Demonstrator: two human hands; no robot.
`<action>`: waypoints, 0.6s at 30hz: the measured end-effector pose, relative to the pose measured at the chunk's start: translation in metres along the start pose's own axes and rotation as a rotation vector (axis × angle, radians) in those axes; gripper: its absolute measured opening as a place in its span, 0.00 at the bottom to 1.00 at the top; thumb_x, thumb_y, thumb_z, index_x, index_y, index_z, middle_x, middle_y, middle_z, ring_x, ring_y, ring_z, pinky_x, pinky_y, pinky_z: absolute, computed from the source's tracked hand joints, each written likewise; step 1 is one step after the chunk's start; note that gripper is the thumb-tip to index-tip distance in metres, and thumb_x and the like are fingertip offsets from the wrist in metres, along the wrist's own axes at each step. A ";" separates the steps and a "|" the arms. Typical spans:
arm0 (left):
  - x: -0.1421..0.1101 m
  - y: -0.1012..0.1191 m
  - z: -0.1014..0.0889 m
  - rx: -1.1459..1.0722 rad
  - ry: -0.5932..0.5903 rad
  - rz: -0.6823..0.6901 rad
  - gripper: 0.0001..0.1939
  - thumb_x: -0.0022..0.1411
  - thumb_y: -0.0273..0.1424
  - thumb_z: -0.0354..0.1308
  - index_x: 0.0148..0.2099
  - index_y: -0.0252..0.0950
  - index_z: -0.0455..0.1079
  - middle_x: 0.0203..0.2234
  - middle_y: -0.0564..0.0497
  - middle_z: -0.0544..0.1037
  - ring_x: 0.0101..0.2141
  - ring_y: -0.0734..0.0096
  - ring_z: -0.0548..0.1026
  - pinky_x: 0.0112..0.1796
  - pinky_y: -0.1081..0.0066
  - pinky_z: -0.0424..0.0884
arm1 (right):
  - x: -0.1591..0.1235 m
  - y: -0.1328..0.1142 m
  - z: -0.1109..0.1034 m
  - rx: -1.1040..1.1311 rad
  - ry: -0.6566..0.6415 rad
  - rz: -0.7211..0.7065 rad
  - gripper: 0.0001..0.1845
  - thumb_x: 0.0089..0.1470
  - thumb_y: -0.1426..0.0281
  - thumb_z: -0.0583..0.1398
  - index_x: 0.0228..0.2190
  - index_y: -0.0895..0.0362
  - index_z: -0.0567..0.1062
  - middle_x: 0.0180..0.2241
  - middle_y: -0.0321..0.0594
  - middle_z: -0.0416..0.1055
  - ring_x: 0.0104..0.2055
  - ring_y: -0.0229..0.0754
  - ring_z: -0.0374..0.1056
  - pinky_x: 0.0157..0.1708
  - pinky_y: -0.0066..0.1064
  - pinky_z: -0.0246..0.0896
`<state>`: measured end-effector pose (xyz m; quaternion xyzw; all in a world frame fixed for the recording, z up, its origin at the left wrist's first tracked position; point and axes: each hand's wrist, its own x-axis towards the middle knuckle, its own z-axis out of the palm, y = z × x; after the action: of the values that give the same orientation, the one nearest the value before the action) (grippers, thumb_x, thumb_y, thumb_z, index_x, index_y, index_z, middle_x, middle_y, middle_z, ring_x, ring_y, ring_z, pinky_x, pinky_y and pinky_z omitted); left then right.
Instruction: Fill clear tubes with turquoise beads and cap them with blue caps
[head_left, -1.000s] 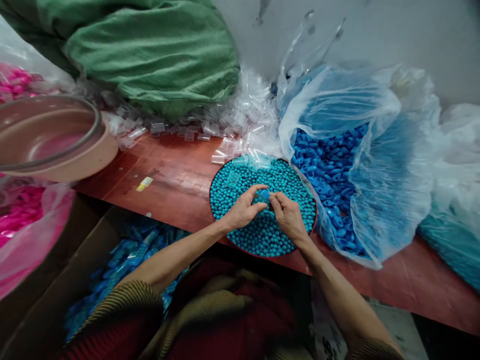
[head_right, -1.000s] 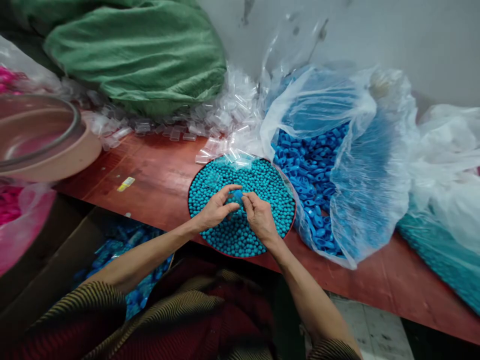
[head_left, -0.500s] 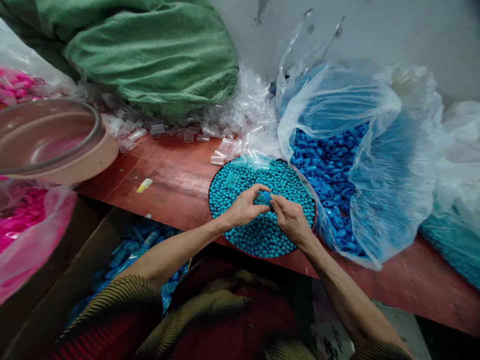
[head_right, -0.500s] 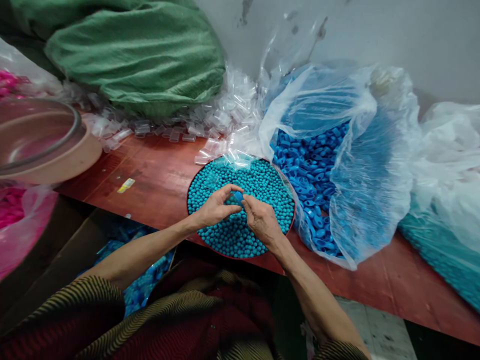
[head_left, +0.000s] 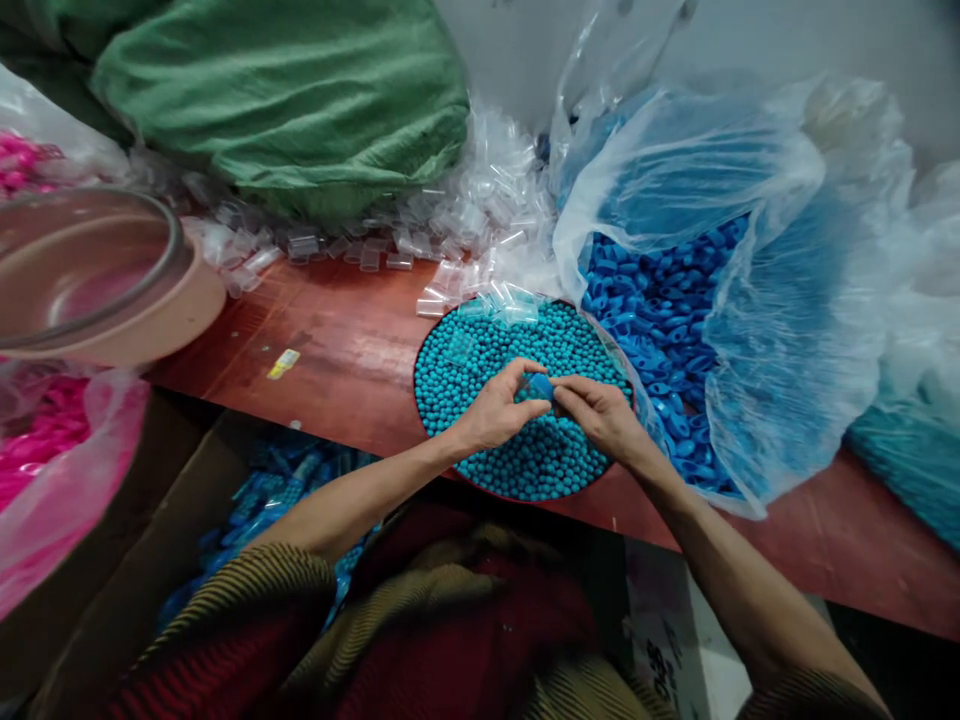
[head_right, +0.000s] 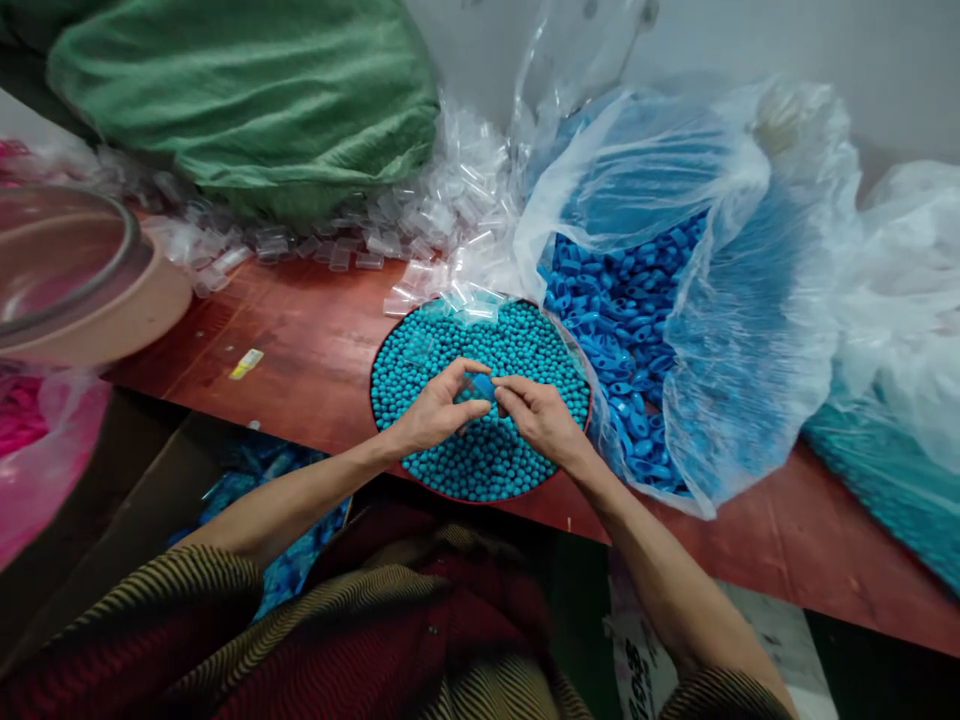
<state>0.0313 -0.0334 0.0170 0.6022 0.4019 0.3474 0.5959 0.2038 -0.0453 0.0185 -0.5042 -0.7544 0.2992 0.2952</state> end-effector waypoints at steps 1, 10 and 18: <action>0.000 0.000 0.001 -0.019 -0.007 -0.004 0.19 0.54 0.29 0.55 0.49 0.36 0.59 0.26 0.58 0.65 0.21 0.82 0.60 0.25 0.77 0.58 | 0.001 -0.002 -0.001 0.022 0.020 0.020 0.16 0.59 0.63 0.51 0.39 0.55 0.76 0.22 0.35 0.71 0.24 0.38 0.66 0.26 0.28 0.61; -0.005 -0.006 0.001 0.136 0.083 0.140 0.13 0.54 0.26 0.55 0.43 0.36 0.63 0.26 0.57 0.64 0.28 0.77 0.63 0.33 0.74 0.62 | -0.005 -0.002 0.005 -0.109 0.054 -0.116 0.15 0.57 0.65 0.52 0.38 0.54 0.77 0.31 0.43 0.76 0.31 0.43 0.70 0.32 0.32 0.63; -0.007 -0.005 -0.002 -0.154 -0.065 -0.014 0.17 0.57 0.33 0.55 0.48 0.38 0.58 0.24 0.59 0.64 0.18 0.85 0.59 0.19 0.80 0.57 | 0.004 -0.008 -0.012 0.042 -0.112 0.024 0.14 0.56 0.63 0.53 0.32 0.55 0.77 0.21 0.35 0.69 0.24 0.38 0.64 0.26 0.28 0.58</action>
<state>0.0263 -0.0389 0.0121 0.5628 0.3586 0.3534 0.6555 0.2070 -0.0424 0.0332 -0.4892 -0.7573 0.3463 0.2593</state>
